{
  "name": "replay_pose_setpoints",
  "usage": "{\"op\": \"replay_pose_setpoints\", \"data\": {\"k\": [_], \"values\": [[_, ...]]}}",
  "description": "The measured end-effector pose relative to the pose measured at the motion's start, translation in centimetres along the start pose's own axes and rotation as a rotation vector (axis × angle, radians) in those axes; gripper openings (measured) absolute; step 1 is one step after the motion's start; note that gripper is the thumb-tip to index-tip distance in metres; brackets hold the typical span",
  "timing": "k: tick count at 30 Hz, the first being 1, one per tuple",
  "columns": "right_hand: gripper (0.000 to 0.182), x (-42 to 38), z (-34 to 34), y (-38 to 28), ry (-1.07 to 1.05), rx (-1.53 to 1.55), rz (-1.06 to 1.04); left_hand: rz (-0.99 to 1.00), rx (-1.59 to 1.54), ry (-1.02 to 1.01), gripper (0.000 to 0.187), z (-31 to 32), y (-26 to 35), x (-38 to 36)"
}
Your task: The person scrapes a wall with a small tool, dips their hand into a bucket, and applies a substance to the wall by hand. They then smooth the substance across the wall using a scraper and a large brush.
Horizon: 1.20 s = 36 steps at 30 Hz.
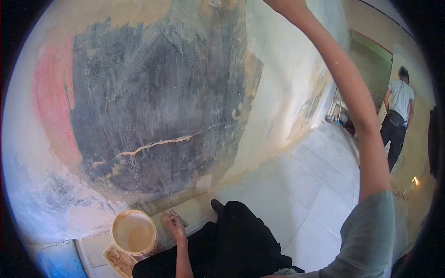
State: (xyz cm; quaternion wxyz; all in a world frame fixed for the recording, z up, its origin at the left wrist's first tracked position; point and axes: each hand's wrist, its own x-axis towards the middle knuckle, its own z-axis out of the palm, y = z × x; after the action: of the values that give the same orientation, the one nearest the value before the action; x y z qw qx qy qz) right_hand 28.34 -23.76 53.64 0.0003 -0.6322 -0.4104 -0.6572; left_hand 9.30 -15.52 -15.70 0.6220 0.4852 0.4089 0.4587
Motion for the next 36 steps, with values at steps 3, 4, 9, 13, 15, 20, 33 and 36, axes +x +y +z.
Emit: {"op": "replay_pose_setpoints", "data": {"k": [3,4,9,13,15,20,33,36], "values": [[0.019,1.2,1.7,-3.5,0.308,0.176,0.047,0.046,0.005,0.016,0.028,0.4,3.2,-1.9],[0.021,0.9,3.2,-5.5,0.203,0.218,0.014,0.045,0.007,0.031,0.028,0.6,3.0,-1.9],[0.039,-8.9,2.7,-14.3,0.083,0.282,-0.113,-0.016,-0.081,0.04,0.021,-0.1,2.3,-1.1],[0.036,-16.7,1.4,-17.1,-0.248,0.199,-0.069,-0.046,-0.122,0.112,0.018,0.5,3.0,-1.4],[0.032,-19.9,0.3,-16.9,-0.494,0.226,-0.323,-0.171,-0.171,0.026,0.018,0.3,3.3,-1.6],[0.02,-19.3,0.5,-16.1,-0.65,0.304,-0.389,-0.068,-0.196,0.045,0.022,-0.1,2.2,-1.8],[0.016,2.9,-2.5,-5.9,0.154,-0.053,-0.087,-0.234,-0.15,-0.053,0.039,-0.4,-1.2,-0.7],[0.015,5.1,1.0,-8.6,0.269,0.0,0.062,-0.229,-0.13,-0.033,0.039,-0.7,-0.6,-0.4]]}}
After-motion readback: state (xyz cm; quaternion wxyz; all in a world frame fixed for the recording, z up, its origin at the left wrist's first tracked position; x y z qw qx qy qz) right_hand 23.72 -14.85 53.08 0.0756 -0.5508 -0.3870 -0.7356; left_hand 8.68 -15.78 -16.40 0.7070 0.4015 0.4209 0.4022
